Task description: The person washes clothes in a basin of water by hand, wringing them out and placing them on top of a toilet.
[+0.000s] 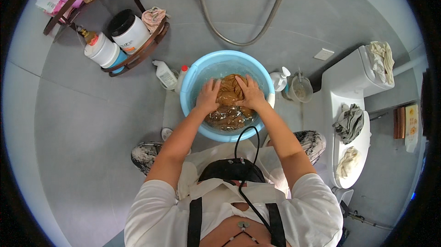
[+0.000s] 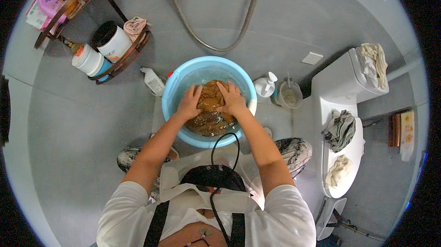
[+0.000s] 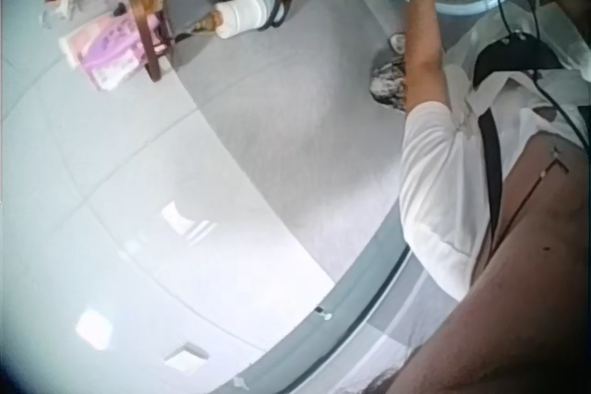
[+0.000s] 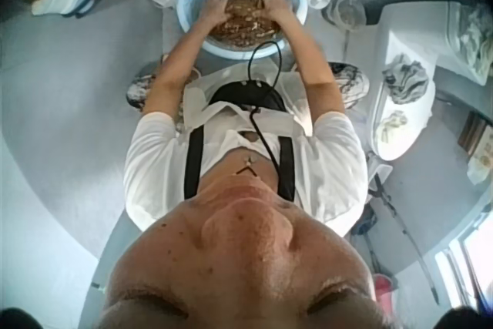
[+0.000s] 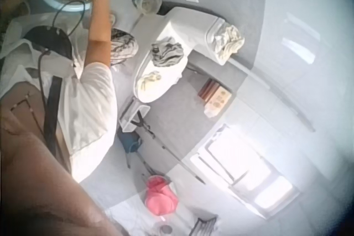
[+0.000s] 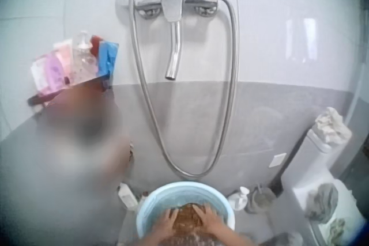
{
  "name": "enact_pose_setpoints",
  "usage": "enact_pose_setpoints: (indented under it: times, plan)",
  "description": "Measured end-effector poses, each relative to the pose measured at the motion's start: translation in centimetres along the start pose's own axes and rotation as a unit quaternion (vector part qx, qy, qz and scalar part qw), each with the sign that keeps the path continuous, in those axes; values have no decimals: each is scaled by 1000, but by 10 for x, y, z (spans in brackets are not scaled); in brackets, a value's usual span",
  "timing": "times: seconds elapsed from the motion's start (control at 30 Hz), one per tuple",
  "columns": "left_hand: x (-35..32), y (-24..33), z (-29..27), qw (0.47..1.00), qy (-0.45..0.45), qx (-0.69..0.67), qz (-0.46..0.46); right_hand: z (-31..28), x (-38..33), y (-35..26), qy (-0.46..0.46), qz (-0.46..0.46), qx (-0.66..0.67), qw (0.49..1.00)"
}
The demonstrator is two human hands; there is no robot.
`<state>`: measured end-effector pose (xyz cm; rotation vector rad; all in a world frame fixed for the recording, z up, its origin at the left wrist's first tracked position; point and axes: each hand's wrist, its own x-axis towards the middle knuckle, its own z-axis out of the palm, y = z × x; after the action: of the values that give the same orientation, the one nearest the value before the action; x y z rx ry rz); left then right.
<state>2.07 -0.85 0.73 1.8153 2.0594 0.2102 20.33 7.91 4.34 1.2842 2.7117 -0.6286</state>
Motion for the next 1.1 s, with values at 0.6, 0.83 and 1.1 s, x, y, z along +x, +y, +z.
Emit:
enact_pose_setpoints:
  times: [0.6,0.83,1.1]
  plan:
    - [33,-26,4,620,4,-763,-186,57,60,29,42,155,572,805]
    - [25,-5,-15,384,-13,-920,-75,12,5,-28,214,-205,319,900]
    - [25,23,-26,400,-130,-904,-72,-9,-14,-58,281,-296,158,899]
